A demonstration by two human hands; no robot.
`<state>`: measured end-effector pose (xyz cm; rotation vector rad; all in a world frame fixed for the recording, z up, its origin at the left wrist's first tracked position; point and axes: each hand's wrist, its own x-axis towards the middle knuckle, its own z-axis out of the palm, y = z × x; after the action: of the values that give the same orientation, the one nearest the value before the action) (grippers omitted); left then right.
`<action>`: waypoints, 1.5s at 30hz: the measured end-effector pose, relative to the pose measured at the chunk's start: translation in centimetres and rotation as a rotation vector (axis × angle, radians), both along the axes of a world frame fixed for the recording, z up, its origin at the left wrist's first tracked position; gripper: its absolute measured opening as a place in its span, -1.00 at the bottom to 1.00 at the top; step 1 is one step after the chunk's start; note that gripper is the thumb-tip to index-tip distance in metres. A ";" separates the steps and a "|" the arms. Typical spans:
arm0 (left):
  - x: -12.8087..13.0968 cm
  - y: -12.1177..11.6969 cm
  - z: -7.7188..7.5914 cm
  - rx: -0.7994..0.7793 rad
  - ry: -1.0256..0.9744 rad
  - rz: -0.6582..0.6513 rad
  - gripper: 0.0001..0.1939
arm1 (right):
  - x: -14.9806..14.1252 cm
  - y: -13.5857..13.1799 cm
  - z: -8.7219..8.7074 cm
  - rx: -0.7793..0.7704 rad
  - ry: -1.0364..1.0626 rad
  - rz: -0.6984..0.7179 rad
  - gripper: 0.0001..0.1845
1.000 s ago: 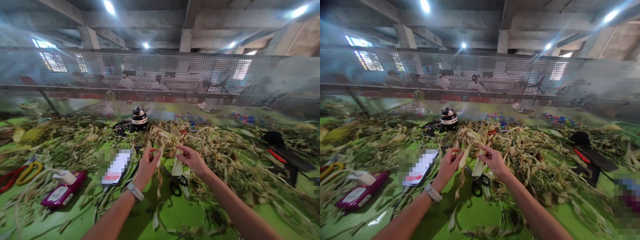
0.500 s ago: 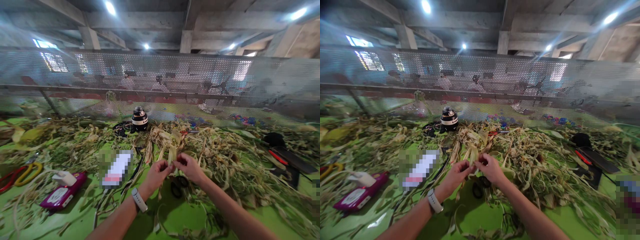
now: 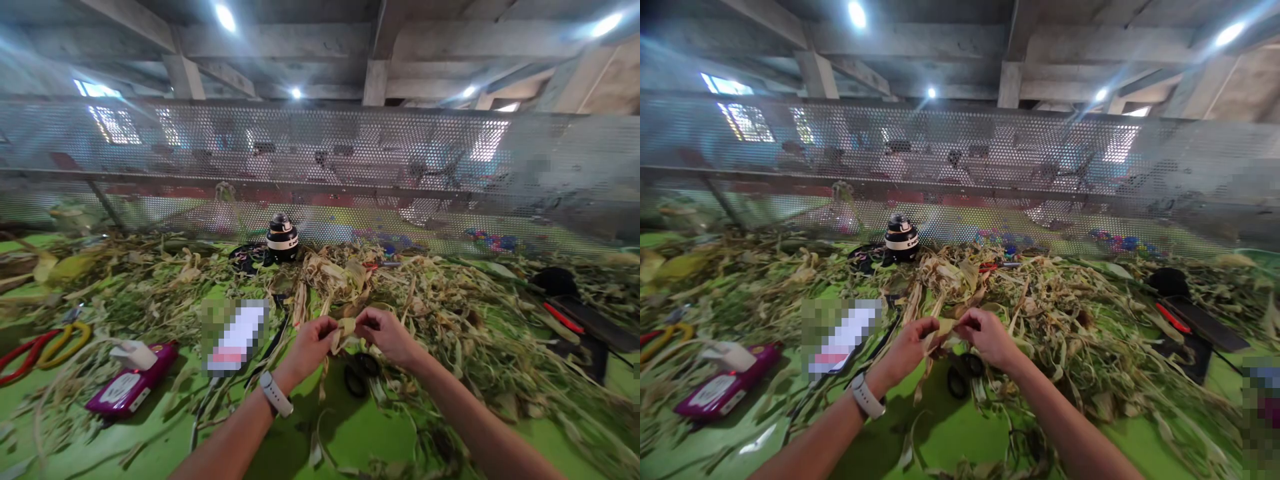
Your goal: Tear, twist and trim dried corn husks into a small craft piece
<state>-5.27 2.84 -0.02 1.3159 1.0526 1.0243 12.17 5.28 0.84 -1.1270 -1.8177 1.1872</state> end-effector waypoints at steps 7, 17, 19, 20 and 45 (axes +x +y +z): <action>0.1 0.0 0.3 -0.057 -0.040 -0.017 -0.66 | -0.1 0.0 -0.2 -0.036 -0.029 0.007 -0.74; -0.1 -0.2 0.3 -0.139 -0.033 -0.018 -0.62 | -0.2 -0.1 0.0 -0.180 0.050 0.005 -0.65; -0.1 -0.2 0.3 -0.163 -0.024 -0.048 -0.62 | -0.2 0.0 0.0 -0.184 0.070 0.018 -0.64; -0.1 -0.2 0.3 -0.168 -0.023 -0.064 -0.62 | -0.1 0.0 0.0 -0.182 0.077 0.026 -0.64; -0.1 -0.1 -0.8 0.052 0.199 -0.119 -0.76 | -0.6 -1.5 1.2 0.262 -0.627 0.061 -0.83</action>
<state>-5.37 2.71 -0.85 1.5288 1.0871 0.8497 11.61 3.81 2.03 -1.3913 -2.4005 0.6244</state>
